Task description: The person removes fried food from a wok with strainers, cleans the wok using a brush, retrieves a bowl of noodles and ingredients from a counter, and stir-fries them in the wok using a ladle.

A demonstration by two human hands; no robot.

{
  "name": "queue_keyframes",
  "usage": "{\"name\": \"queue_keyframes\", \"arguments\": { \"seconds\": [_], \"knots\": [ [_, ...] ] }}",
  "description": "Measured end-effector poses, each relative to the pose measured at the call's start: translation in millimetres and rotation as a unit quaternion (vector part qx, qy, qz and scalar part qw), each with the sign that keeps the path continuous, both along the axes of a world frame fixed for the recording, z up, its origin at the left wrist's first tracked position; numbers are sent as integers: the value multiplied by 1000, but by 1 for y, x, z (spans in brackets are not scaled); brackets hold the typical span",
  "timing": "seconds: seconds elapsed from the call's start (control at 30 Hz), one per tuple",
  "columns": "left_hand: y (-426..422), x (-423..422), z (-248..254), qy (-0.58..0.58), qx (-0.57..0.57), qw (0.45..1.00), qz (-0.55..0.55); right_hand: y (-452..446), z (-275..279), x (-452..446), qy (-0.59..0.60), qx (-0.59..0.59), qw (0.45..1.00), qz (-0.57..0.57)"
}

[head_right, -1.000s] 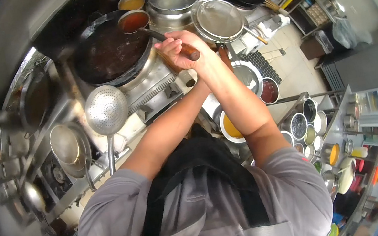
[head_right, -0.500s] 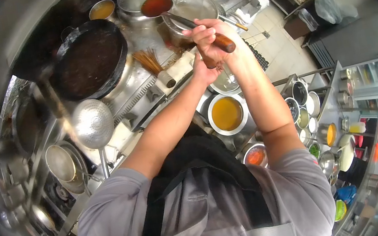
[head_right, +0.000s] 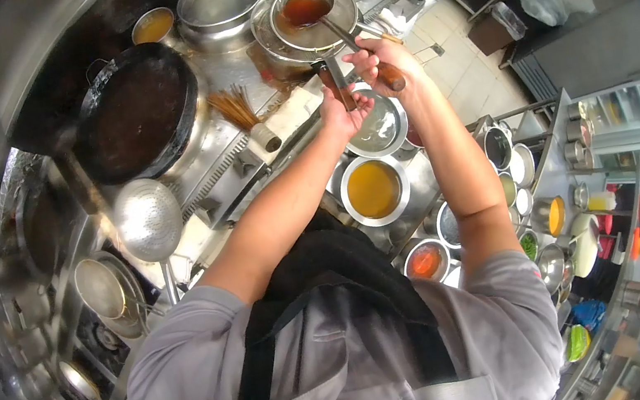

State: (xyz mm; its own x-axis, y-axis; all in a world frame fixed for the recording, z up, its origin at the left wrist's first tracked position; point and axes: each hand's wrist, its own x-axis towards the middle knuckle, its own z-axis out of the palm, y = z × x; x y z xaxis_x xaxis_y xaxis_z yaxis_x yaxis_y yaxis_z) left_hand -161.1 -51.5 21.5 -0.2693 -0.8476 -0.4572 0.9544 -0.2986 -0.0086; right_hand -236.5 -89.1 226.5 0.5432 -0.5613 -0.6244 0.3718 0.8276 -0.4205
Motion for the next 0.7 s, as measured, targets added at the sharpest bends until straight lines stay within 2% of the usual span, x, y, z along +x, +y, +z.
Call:
{"name": "queue_keyframes", "arguments": {
  "seconds": [0.1,0.13,0.2,0.27,0.33,0.4,0.43,0.47,0.5,0.53,0.57,0.6,0.63,0.67,0.7],
  "knots": [
    [0,0,2,-43,9,999,4,3,-12,-3,229,-159,959,47],
    [1,1,4,-65,7,998,-3,5,-18,-4,230,-160,959,50],
    [3,5,6,-109,1,994,-29,18,-24,-5,421,-332,837,105],
    [7,11,7,-153,-3,987,-53,32,-24,-3,531,-383,746,124],
    [16,20,11,-221,-28,969,-108,27,-62,-16,615,-512,586,128],
    [18,27,-4,-219,-67,966,-117,40,-73,-12,633,-560,526,96],
    [21,29,-7,-176,-97,965,-169,51,-59,1,638,-532,547,103],
    [23,29,-9,-132,-127,958,-221,60,-54,10,634,-538,545,108],
    [26,28,-3,-142,-136,942,-273,66,-50,19,619,-537,564,97],
    [28,21,-4,-143,-137,944,-265,69,-48,29,604,-537,583,85],
    [30,12,-5,-76,-164,952,-247,69,-53,36,585,-560,583,66],
    [43,16,18,-45,-150,959,-237,72,-47,48,564,-531,627,81],
    [55,21,42,-14,-136,964,-227,71,-48,59,545,-529,646,77],
    [44,10,16,-13,-137,964,-227,72,-51,69,526,-526,664,72],
    [23,-13,-34,21,-217,961,-172,78,-39,82,483,-513,705,78]
  ]
}}
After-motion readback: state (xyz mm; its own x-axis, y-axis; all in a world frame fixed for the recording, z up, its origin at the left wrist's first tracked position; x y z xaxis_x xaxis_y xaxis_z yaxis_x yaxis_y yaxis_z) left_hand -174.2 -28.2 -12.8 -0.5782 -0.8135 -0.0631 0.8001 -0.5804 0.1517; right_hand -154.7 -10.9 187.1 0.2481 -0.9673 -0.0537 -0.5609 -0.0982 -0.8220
